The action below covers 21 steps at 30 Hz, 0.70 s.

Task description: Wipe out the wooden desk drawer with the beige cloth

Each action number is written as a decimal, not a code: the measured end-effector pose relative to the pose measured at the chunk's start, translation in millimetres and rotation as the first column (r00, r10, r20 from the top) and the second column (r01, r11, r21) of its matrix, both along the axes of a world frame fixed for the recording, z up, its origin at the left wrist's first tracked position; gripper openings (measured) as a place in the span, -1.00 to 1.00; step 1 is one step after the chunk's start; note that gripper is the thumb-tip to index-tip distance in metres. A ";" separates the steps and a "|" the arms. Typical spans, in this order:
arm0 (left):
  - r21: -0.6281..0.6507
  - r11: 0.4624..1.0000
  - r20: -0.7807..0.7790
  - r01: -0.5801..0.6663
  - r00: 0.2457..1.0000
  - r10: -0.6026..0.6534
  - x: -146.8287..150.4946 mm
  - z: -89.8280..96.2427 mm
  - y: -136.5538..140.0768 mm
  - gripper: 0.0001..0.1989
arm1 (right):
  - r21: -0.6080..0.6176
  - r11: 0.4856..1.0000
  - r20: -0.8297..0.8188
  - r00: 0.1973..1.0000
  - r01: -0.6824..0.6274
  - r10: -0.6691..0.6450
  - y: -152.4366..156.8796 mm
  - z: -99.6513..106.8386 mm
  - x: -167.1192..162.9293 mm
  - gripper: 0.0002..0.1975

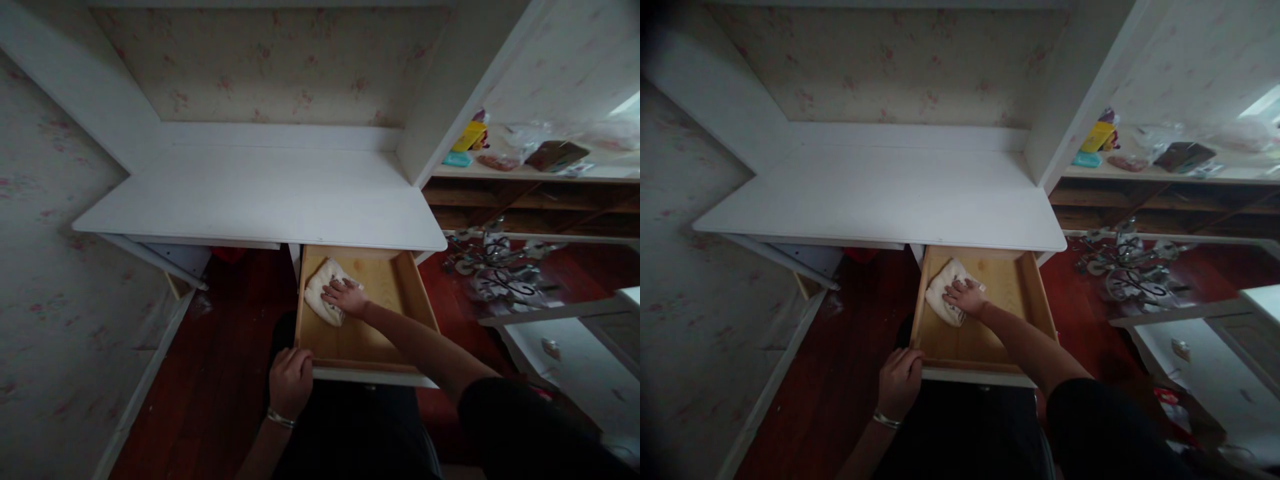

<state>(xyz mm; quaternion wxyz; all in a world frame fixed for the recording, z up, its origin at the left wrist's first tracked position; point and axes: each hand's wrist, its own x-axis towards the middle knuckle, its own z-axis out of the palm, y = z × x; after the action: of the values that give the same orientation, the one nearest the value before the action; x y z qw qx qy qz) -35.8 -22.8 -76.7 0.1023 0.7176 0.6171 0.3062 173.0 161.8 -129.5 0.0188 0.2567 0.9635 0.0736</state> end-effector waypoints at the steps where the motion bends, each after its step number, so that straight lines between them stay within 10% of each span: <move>1: 0.000 1.000 0.000 -0.001 1.000 0.001 0.1 -0.1 0.2 -0.78 | 0.001 1.000 -0.024 1.000 0.001 -0.001 2.2 1.5 -1.7 -0.65; 11: 0.011 1.000 0.014 -0.021 1.000 0.021 1.8 1.2 4.6 -0.76 | -0.052 0.912 0.004 0.913 -0.406 0.407 50.3 49.9 -22.8 -0.70; 21: 0.000 1.000 0.022 -0.007 1.000 0.007 0.2 0.9 7.3 -0.78 | -0.059 0.998 0.198 0.980 0.020 -0.007 76.8 45.2 18.7 -0.70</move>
<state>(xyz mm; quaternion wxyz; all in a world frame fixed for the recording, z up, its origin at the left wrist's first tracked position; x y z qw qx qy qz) -35.5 -15.5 -75.8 0.1078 0.7121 0.6185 0.3143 191.7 238.6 -84.3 0.1226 0.2540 0.9569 0.0692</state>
